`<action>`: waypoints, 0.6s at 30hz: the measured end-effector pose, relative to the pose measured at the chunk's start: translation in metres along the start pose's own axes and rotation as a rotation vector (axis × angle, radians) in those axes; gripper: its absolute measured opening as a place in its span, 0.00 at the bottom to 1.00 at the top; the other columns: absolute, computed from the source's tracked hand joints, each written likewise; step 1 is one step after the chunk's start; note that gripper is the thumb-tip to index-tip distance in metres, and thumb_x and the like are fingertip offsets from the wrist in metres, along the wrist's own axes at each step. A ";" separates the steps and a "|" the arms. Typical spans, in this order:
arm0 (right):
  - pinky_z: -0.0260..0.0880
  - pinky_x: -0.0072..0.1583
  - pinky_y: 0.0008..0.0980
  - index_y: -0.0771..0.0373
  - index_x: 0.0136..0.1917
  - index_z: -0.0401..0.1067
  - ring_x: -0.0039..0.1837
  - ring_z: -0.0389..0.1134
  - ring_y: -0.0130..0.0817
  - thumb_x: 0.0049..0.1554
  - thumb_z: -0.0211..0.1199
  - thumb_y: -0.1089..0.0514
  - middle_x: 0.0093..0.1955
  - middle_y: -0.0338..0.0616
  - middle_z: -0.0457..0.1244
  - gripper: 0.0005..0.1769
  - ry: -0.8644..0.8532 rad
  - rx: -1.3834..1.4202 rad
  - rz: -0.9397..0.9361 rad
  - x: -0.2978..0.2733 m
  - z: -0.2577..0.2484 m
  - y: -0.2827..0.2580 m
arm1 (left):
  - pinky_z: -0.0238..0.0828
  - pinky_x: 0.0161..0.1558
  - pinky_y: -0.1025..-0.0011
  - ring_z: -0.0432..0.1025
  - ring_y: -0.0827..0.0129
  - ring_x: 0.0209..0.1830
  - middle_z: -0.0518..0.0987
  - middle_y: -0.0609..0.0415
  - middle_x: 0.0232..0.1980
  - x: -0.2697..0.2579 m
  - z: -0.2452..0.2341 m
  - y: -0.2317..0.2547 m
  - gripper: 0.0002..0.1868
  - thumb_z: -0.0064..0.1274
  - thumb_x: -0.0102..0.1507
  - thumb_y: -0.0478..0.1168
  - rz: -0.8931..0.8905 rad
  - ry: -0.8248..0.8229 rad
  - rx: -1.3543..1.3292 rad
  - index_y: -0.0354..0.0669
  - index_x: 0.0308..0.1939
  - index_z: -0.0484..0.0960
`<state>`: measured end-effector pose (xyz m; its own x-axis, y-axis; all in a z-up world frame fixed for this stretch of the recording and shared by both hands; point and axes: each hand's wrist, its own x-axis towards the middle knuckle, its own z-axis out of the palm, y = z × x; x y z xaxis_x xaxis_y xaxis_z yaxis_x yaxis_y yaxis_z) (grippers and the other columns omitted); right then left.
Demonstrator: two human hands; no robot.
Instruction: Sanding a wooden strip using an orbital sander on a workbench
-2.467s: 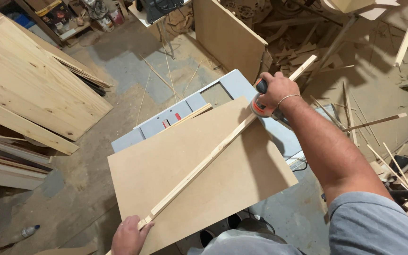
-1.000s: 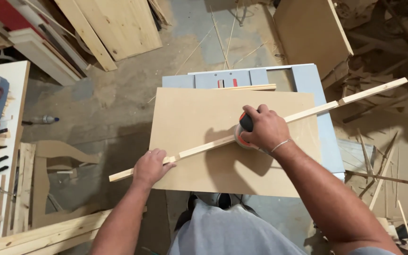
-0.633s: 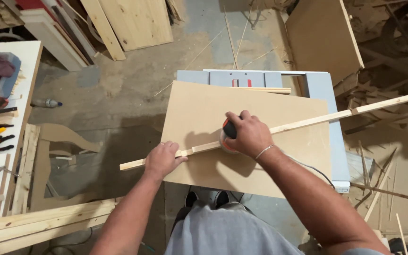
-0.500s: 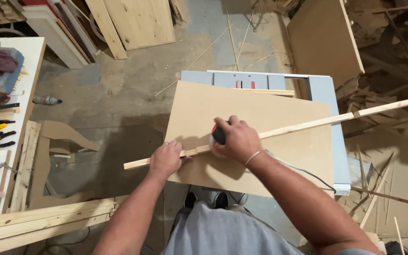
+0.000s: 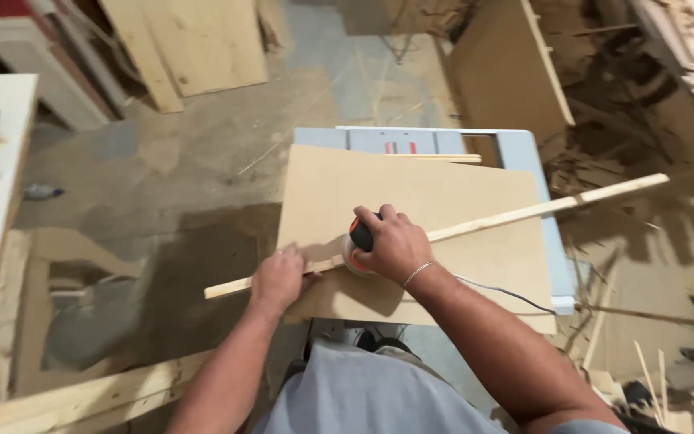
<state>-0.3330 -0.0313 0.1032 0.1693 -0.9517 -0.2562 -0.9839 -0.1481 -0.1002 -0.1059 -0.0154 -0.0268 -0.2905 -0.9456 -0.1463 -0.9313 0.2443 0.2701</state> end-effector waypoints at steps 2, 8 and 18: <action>0.76 0.57 0.51 0.36 0.72 0.56 0.61 0.69 0.53 0.49 0.67 0.36 0.57 0.43 0.59 0.41 0.006 -0.001 0.050 -0.002 -0.003 0.007 | 0.81 0.43 0.62 0.79 0.57 0.41 0.77 0.54 0.37 -0.003 0.020 -0.010 0.13 0.58 0.56 0.54 0.075 0.132 0.044 0.52 0.35 0.79; 0.75 0.58 0.52 0.37 0.74 0.55 0.61 0.69 0.53 0.49 0.67 0.36 0.58 0.44 0.59 0.43 0.032 0.031 0.173 -0.011 -0.008 0.038 | 0.79 0.35 0.63 0.78 0.57 0.35 0.75 0.56 0.32 -0.001 0.056 -0.029 0.22 0.62 0.50 0.64 0.162 0.317 0.133 0.54 0.30 0.76; 0.70 0.50 0.54 0.42 0.67 0.61 0.53 0.66 0.57 0.45 0.64 0.45 0.56 0.49 0.59 0.37 0.059 0.143 0.288 -0.014 -0.034 0.108 | 0.73 0.37 0.51 0.74 0.53 0.41 0.78 0.55 0.41 -0.003 0.045 -0.026 0.29 0.55 0.58 0.72 0.001 0.005 0.096 0.52 0.37 0.76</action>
<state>-0.4431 -0.0435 0.1285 -0.1221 -0.9636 -0.2376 -0.9721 0.1644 -0.1673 -0.0910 -0.0087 -0.0764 -0.2909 -0.9463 -0.1411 -0.9478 0.2650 0.1774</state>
